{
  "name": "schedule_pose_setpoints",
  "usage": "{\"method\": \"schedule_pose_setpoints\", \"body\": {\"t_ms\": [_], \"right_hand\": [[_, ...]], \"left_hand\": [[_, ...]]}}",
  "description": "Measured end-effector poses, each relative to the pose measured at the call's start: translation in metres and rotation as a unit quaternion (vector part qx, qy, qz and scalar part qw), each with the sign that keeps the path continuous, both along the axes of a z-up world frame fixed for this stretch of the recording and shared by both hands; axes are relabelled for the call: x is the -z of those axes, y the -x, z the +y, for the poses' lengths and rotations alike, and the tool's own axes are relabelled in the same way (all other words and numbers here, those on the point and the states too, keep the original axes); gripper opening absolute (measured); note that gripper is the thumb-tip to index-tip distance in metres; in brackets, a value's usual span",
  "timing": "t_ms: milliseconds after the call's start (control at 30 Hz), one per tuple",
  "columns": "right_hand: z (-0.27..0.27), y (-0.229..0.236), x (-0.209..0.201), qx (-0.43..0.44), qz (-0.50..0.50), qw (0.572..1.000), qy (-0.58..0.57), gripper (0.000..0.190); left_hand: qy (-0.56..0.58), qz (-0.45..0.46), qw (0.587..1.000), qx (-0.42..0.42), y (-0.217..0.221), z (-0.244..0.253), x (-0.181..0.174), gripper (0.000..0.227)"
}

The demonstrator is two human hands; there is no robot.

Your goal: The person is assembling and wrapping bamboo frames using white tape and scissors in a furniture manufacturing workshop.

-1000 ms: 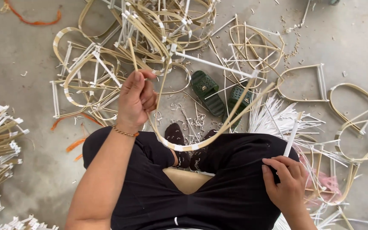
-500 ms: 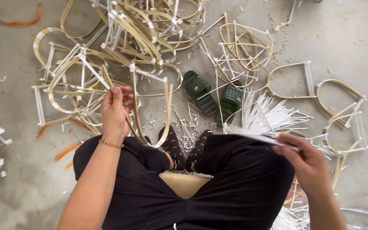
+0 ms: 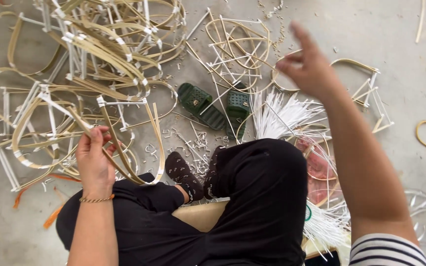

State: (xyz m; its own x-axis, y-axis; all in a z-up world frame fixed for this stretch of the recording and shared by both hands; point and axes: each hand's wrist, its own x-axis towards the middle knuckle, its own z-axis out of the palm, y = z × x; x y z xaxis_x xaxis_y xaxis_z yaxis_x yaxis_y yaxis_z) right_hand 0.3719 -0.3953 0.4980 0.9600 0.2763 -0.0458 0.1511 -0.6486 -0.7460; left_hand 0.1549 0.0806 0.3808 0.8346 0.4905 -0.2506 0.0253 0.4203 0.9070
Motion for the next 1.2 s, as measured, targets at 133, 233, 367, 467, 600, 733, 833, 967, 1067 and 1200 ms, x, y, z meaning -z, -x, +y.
{"method": "schedule_pose_setpoints", "body": {"t_ms": [133,233,367,467,600,733,833,967,1067,1200], "right_hand": [[-0.054,0.073,0.096,0.003,0.055,0.99,0.13,0.072],[-0.14,0.158,0.244,0.023,0.029,0.984,0.173,0.067],[-0.162,0.27,0.33,0.097,0.249,0.953,0.143,0.061],[-0.138,0.307,0.343,0.122,0.36,0.919,0.1,0.055],[-0.109,0.305,0.36,0.136,0.391,0.91,0.036,0.046],[-0.102,0.289,0.368,0.16,0.35,0.923,-0.003,0.043],[-0.098,0.284,0.365,0.181,0.366,0.913,-0.005,0.041],[-0.09,0.279,0.358,0.179,0.369,0.912,-0.003,0.043],[-0.076,0.269,0.35,0.187,0.38,0.906,-0.024,0.048],[-0.055,0.259,0.345,0.205,0.398,0.891,-0.075,0.05]], "left_hand": [[0.004,-0.004,1.0,0.026,0.007,-0.004,-0.003,0.016],[-0.026,0.004,0.998,0.051,0.01,0.0,0.0,0.016],[-0.077,0.027,0.994,0.076,0.011,-0.001,-0.001,0.015],[-0.112,0.036,0.988,0.097,0.009,0.003,0.008,0.012],[-0.123,0.063,0.983,0.12,-0.001,-0.008,-0.004,0.023],[-0.115,0.137,0.973,0.148,-0.011,-0.017,-0.005,0.032],[-0.114,0.176,0.962,0.173,-0.014,-0.02,-0.004,0.038],[-0.148,0.165,0.951,0.215,-0.018,-0.032,-0.011,0.043],[-0.138,0.137,0.954,0.229,-0.022,-0.046,-0.018,0.044],[-0.141,0.074,0.955,0.25,-0.028,-0.064,-0.025,0.05]]}}
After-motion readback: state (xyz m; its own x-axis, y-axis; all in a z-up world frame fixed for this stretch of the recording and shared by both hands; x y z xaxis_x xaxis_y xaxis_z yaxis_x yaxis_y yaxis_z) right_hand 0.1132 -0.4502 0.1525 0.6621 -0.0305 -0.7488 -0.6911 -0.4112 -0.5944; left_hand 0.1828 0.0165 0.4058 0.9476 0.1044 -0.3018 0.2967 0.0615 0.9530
